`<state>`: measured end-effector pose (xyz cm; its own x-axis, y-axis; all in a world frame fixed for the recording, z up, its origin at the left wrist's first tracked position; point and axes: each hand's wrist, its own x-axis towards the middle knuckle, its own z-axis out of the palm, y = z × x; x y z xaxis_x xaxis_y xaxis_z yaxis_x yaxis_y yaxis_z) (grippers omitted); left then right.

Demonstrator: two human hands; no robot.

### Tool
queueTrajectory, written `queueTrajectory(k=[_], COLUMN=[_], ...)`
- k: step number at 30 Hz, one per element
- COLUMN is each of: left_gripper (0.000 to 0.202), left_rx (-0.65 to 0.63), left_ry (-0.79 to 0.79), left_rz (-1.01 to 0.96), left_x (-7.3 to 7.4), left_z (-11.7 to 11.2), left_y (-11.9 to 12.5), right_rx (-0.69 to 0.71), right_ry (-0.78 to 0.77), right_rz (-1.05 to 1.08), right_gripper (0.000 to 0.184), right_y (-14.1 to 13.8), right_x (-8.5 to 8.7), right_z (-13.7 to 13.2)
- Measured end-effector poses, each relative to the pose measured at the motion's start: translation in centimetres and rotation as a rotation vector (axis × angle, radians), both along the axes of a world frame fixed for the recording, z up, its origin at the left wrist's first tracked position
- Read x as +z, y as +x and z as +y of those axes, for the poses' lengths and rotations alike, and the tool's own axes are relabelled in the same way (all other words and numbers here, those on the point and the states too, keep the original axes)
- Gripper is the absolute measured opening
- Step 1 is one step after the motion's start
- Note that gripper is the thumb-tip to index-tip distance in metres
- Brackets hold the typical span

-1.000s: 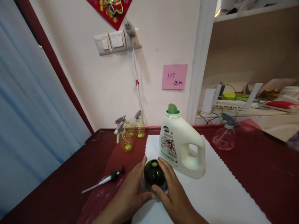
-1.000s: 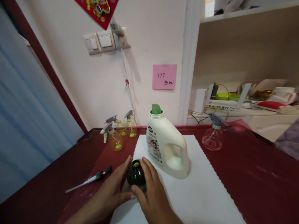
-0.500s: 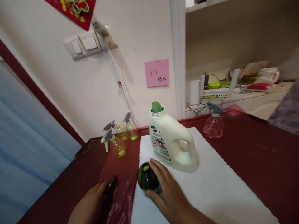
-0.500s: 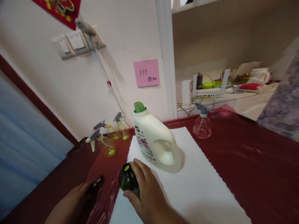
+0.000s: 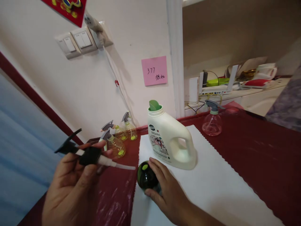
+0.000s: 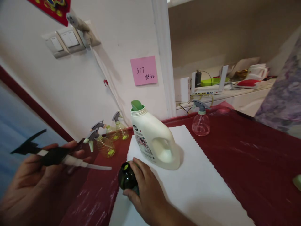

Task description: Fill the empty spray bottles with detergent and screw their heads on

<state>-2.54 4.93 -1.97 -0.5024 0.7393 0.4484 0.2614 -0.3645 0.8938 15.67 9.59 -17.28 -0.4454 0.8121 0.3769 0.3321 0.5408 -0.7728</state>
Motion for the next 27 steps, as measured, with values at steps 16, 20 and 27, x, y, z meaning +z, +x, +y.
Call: queueTrajectory(k=[16, 20, 27], left_gripper=[0.042, 0.044, 0.043], left_rx=[-0.337, -0.330, -0.374], left_ry=[-0.303, -0.320, -0.320], left_rz=[0.017, -0.015, -0.057], left_x=[-10.2, -11.5, -11.1], left_z=[3.7, 3.6, 3.3], left_y=[2.1, 1.7, 1.8], right_rx=[-0.008, -0.016, -0.031], right_ry=[0.014, 0.037, 0.059], right_rz=[-0.022, -0.015, 0.030], right_gripper=[0.083, 0.084, 0.090], right_y=[0.0, -0.1, -0.1], right_x=[0.8, 0.6, 0.3], right_z=[0.3, 0.4, 0.4])
